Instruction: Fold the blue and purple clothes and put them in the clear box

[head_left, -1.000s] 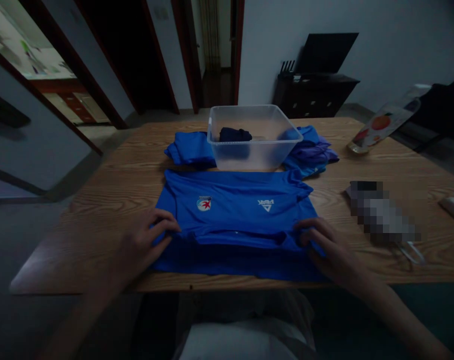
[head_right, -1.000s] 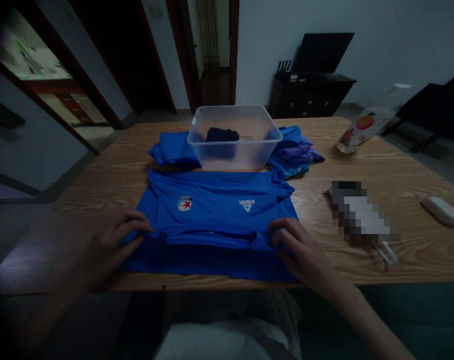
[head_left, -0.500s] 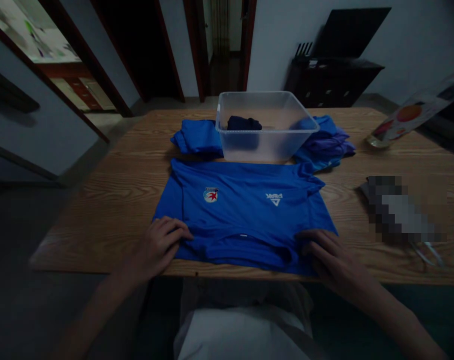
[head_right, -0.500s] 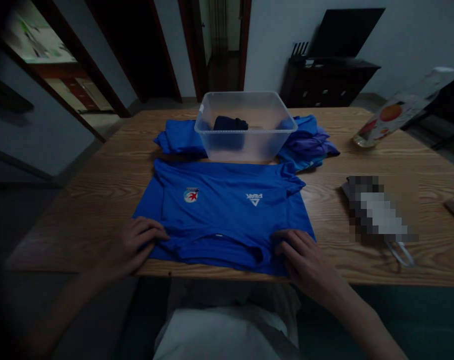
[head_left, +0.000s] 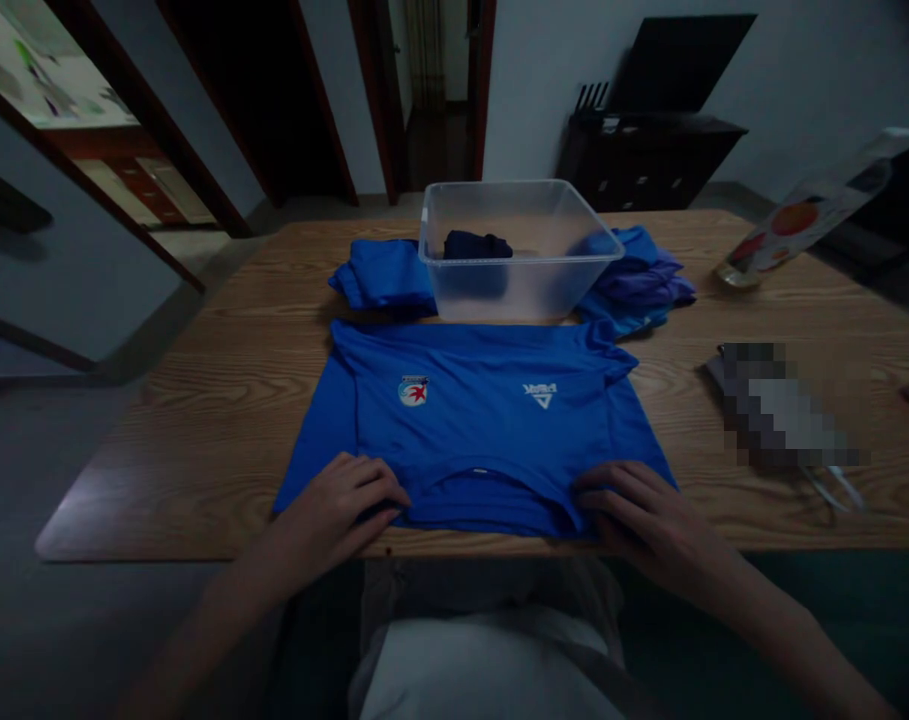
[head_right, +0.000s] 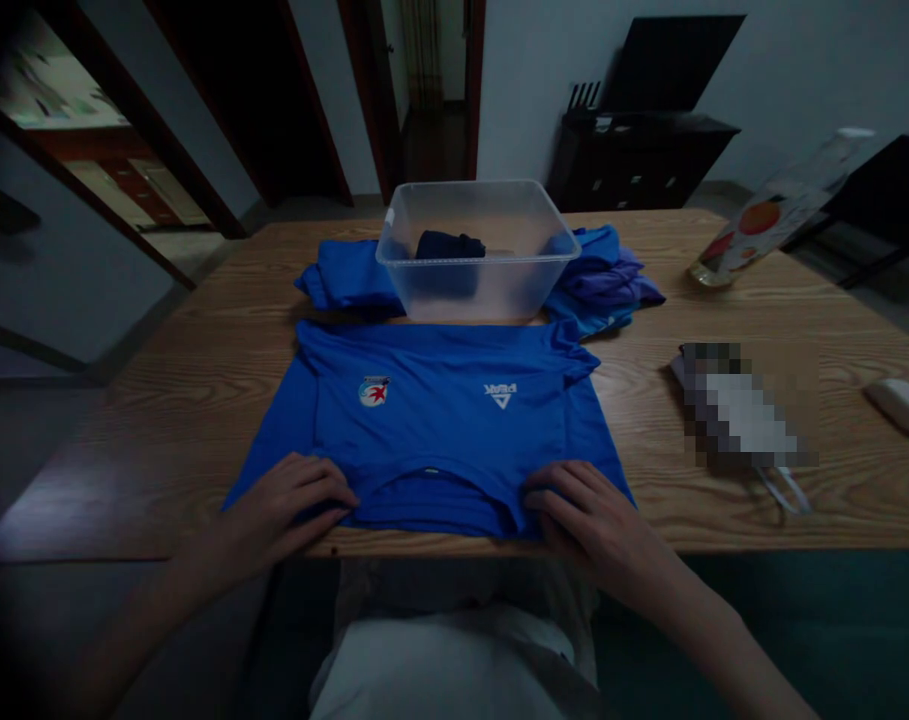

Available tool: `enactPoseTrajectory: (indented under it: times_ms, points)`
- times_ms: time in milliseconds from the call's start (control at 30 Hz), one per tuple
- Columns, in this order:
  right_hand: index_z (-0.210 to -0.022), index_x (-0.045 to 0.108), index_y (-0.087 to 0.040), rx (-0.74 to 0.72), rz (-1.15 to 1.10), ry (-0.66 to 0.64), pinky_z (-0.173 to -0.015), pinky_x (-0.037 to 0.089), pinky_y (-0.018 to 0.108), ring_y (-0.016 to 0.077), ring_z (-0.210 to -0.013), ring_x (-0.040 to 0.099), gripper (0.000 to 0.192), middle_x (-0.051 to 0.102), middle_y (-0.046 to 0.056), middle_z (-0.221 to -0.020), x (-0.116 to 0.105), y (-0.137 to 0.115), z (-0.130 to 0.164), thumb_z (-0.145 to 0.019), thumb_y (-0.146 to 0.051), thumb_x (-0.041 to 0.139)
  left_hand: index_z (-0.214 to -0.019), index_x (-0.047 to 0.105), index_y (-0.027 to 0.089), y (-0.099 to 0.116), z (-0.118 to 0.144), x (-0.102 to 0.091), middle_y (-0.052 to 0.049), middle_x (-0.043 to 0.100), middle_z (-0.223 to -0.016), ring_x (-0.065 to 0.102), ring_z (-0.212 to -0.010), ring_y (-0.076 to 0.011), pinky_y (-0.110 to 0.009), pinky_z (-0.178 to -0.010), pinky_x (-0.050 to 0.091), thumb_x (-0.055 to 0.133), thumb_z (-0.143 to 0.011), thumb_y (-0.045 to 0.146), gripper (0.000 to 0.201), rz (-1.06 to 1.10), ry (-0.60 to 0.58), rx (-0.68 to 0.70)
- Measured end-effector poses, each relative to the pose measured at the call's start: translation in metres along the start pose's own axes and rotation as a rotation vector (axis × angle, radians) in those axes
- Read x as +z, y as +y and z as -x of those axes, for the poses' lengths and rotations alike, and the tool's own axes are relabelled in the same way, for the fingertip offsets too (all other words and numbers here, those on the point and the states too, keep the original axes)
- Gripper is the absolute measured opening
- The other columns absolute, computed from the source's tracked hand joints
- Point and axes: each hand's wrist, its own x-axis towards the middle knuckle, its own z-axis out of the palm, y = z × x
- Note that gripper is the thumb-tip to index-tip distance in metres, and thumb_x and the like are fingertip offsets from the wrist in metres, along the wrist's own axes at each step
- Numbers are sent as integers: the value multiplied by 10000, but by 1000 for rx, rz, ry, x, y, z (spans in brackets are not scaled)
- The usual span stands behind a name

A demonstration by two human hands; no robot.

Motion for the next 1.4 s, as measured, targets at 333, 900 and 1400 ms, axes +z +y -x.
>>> enactPoseTrajectory:
  times_ms: [333, 900, 1400]
  points:
    - [-1282, 709, -285, -3, -11, -36, -989, 614, 507, 331, -1276, 669, 345, 714, 106, -1373, -14, -10, 5, -979, -140, 630, -1130, 760, 299, 3, 9, -7, -6, 745, -1126, 720, -1011, -178, -284, -857, 589, 713, -1029, 312, 112, 201, -57, -176]
    - [-1504, 548, -45, 216, 369, 401, -1012, 561, 629, 437, -1208, 667, 653, 671, 285, -1343, -29, 188, -119, -1089, -547, 503, -1327, 637, 118, -204, -126, -79, -219, 663, -1404, 605, -1335, -402, -556, -1197, 456, 591, -915, 790, 789, -35, 395, -337]
    - [-1031, 819, -181, 178, 440, 180, -1008, 395, 500, 373, -1108, 602, 243, 729, 169, -1018, -54, 208, -154, -993, -308, 615, -1038, 647, 208, -213, -125, -92, -65, 706, -1008, 671, -948, -245, -348, -887, 547, 491, -886, 922, 746, 193, 376, -307]
